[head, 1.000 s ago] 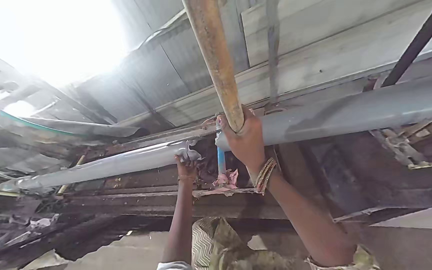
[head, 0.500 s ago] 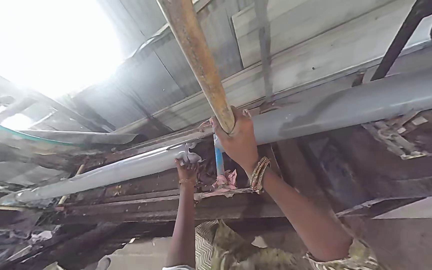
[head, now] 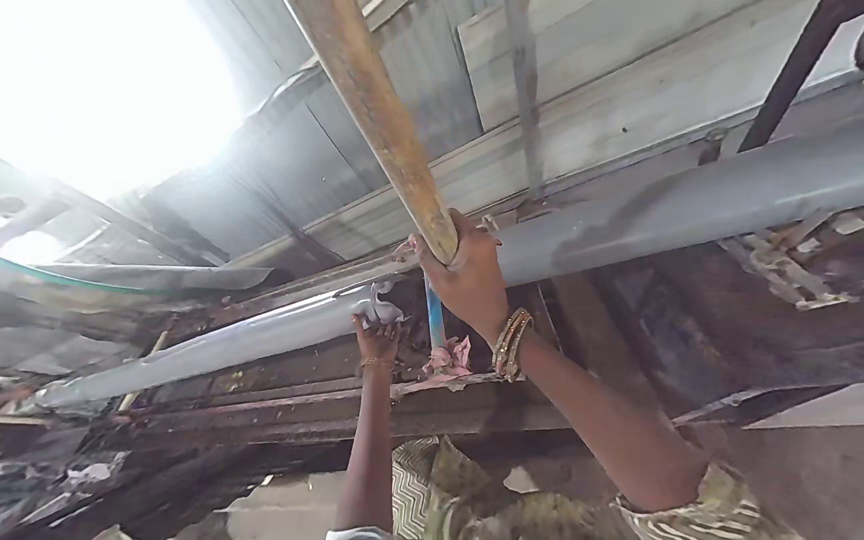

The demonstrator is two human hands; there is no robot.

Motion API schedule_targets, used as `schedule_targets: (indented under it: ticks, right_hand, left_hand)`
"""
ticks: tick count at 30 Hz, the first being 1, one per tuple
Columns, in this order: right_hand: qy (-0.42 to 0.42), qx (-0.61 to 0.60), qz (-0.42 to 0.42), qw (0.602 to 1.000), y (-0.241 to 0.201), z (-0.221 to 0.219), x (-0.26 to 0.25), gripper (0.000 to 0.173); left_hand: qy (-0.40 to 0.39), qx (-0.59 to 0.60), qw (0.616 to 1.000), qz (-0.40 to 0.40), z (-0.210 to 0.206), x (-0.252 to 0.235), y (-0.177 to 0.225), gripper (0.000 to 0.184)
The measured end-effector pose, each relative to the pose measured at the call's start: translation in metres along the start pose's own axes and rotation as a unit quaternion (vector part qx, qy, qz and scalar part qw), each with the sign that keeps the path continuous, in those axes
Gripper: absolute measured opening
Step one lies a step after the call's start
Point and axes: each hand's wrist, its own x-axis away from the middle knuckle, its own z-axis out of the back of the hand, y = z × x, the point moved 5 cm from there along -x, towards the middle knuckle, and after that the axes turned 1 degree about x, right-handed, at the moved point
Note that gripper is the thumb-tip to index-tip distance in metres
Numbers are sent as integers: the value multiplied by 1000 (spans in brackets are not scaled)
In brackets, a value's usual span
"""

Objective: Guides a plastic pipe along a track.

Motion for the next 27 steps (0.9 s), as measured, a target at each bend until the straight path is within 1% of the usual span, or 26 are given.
schedule_targets:
  ticks: [5,8,12,16,19,22,25,27]
  right_hand:
    - [-4,-10,-8,1000,2,-2,-1,25]
    - [-7,-12,-3,1000,-4,-1,-3,24]
    - [18,7,25,1000,-7,-1,-5,24]
    - [22,-2,39,999,-7,-1,-4,25]
    - [20,-5,39,999,-5,-1,-5,24]
    - [16,-1,33,999,-5,-1,-5,24]
    - [18,3,31,999,-3,-2,-6,25]
    - [39,-1,42,998,-3,-3,-7,25]
  left_hand:
    - [-12,-33,999,-17,-6,-2,-6,73]
    - [-23,-55,997,-43,-12,-6,-11,68]
    - [-42,-29,997,-52,-18,-9,-16,69]
    - [-42,15,998,-52,-18,-11,-21,64]
    - [-63,21,996,-62,-17,-12,-22,58]
    - [-79,31,995,-61,-15,-13,-24,56]
    - [-84,21,995,-48,-13,-15,-28,58]
    - [-69,5,997,-38,-13,-12,-29,59]
